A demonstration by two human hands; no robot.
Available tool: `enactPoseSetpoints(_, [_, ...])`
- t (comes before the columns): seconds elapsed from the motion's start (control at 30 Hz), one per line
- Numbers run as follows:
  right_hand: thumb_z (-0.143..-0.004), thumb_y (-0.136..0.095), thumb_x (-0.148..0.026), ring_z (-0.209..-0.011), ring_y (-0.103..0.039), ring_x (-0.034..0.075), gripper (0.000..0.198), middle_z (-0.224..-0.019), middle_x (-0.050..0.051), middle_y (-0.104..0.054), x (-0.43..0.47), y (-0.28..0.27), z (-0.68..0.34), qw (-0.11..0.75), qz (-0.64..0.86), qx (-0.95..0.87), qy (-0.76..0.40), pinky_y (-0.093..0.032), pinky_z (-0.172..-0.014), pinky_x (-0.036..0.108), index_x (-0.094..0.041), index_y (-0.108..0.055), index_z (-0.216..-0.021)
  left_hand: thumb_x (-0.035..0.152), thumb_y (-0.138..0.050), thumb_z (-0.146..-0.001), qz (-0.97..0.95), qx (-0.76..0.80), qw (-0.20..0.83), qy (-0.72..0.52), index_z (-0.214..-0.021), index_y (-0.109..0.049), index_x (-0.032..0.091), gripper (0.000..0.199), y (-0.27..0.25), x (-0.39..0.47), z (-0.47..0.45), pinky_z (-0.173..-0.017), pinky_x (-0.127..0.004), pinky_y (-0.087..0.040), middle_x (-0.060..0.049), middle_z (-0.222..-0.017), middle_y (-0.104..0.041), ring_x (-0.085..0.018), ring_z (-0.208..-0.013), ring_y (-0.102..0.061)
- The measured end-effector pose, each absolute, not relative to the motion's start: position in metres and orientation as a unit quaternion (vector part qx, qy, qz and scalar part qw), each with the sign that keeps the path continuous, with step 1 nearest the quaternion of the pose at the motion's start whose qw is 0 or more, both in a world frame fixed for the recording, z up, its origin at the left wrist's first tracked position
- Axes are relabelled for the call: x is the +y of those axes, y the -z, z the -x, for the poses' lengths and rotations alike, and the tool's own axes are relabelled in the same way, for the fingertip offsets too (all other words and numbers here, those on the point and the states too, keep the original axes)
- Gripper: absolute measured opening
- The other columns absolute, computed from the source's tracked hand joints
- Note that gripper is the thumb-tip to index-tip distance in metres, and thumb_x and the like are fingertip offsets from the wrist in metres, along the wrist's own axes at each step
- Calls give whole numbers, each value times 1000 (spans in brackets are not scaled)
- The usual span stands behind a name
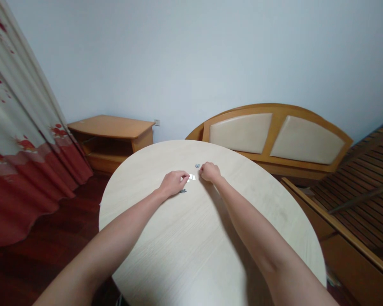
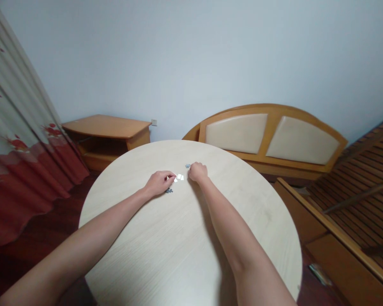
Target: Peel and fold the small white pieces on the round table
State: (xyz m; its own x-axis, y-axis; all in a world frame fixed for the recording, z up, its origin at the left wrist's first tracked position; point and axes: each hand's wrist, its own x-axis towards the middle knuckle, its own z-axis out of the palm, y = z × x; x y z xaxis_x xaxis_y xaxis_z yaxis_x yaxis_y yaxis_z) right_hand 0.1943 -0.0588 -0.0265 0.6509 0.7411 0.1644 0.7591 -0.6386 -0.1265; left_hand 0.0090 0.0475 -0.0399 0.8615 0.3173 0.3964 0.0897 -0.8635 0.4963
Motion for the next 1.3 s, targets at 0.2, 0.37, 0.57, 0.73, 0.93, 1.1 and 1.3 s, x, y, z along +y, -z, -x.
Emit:
enactPoseSetpoints(0.2, [-89,-54,-17,-86,-62,22,21,-98,9,-72,-93,40,-143,272,804,-515,120,-44,-81,32,-18,-68,-105,33,-50,-94,-938,93,234,-240,-100,-76,21,29,37,41,-9,-73,-26,-46,-4,-96,-76,-17,-79,-65])
enactPoseSetpoints(0.37, [-87,-53,-13,-87,-58,23,18,-94,10,-67,-120,61,-124,312,761,-548,155,-43,-81,34,-17,-66,-100,41,-48,-97,-939,69,243,-235,-98,-76,21,34,37,33,-8,-75,-26,-46,-4,-95,-76,-17,-81,-66])
enactPoseSetpoints(0.57, [-90,-52,-17,-88,-58,22,20,-94,9,-65,-120,66,-129,360,723,-571,147,-45,-81,34,-18,-64,-107,41,-54,-94,-938,52,246,-239,-102,-75,23,29,44,32,-8,-77,-26,-47,-3,-102,-76,-16,-81,-65])
enactPoseSetpoints(0.73, [-91,-54,-20,-86,-59,22,24,-96,9,-67,-119,67,-124,380,709,-580,125,-45,-83,34,-19,-61,-114,36,-55,-94,-945,38,228,-232,-105,-74,23,25,47,32,-11,-76,-26,-47,-3,-100,-75,-16,-81,-65])
enactPoseSetpoints(0.93, [-91,-53,-20,-85,-60,21,24,-98,9,-67,-119,68,-125,385,709,-577,128,-45,-82,33,-17,-61,-114,38,-54,-94,-945,18,230,-231,-102,-75,23,26,48,32,-12,-75,-25,-46,-3,-97,-75,-16,-80,-65])
enactPoseSetpoints(1.1, [-94,-51,-25,-87,-60,22,19,-93,8,-67,-118,68,-124,363,733,-563,120,-45,-83,33,-19,-65,-105,39,-55,-94,-944,39,233,-231,-99,-75,22,27,47,31,-12,-74,-26,-46,-4,-94,-75,-17,-80,-65])
enactPoseSetpoints(1.3, [-99,-43,-28,-90,-61,21,26,-95,8,-68,-117,68,-124,370,737,-554,116,-45,-84,33,-19,-67,-102,39,-56,-92,-936,59,246,-245,-99,-75,22,26,45,29,-11,-75,-27,-47,-3,-93,-76,-17,-80,-66])
